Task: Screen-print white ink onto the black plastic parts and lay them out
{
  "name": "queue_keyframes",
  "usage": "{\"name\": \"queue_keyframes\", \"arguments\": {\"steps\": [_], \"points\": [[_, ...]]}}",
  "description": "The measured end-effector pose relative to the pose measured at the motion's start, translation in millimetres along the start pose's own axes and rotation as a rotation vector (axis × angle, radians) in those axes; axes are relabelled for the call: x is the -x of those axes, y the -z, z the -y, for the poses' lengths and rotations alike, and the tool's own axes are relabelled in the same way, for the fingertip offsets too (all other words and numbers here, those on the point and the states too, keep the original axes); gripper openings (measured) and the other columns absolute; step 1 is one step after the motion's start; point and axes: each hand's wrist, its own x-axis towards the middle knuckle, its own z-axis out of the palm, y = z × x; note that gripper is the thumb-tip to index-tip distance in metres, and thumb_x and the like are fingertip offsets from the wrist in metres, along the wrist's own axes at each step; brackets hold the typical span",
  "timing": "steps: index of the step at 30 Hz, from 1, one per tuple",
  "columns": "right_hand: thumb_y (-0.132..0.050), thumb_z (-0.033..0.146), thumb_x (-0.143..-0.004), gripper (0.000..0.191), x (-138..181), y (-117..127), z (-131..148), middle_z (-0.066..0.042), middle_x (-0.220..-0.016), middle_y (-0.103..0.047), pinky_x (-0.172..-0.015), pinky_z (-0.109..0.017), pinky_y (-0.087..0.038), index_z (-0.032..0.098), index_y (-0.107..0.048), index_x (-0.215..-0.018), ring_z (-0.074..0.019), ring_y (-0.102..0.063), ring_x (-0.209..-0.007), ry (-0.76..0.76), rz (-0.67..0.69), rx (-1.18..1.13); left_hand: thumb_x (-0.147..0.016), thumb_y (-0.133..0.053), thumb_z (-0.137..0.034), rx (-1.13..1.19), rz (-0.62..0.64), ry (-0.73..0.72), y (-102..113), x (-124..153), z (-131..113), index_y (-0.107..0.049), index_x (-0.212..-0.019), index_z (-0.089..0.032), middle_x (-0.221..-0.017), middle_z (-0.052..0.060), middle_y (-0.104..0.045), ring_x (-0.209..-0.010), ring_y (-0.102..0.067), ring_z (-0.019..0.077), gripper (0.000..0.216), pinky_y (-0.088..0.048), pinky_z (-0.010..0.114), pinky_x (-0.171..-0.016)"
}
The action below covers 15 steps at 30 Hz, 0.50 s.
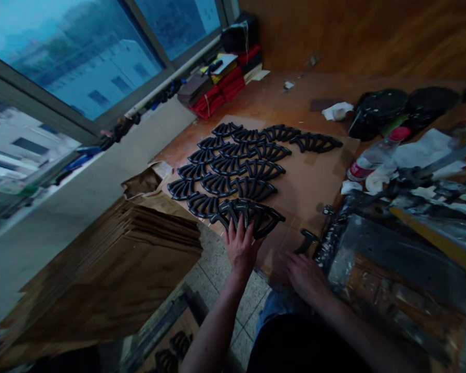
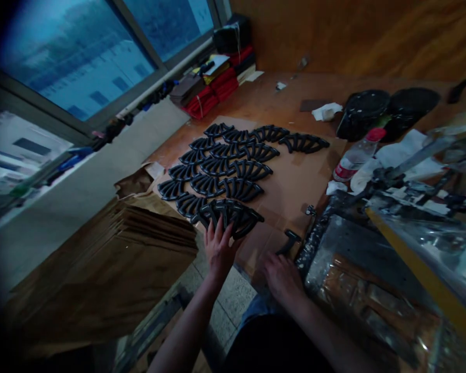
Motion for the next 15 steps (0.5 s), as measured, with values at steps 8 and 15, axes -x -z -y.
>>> {"name": "queue_keyframes", "arguments": {"steps": [8, 15], "points": [[-0.056, 0.029, -0.091, 0.037, -0.5, -19.1, -6.1, -0.006, -0.134, -0.061, -0.1, -0.044, -0.044, 0.031, -0.064, -0.128, -0.0281, -0.058, -0.117, -0.129, 0.047, -0.016, -0.086, -0.059, -0.047, 0.097, 0.042, -0.186, -34.4, -65.7, -41.6, -0.062, -0.129, -0.026, -0.149, 0.009, -0.046, -0.142, -0.033, 0.035, 0.048, -0.03, 0.053, -0.114], [-0.052, 0.019, -0.09, 0.042, 6.0, -14.3, -10.2, -0.004, -0.14, -0.056, -0.11, -0.043, -0.038, 0.029, -0.062, -0.13, -0.0264, -0.049, -0.13, -0.189, 0.118, -0.14, -0.087, -0.056, -0.051, 0.179, 0.189, -0.318, -90.9, -180.9, -130.7, -0.058, -0.133, -0.028, -0.152, 0.008, -0.043, -0.14, -0.032, 0.0348, 0.052, -0.029, 0.055, -0.113]]}}
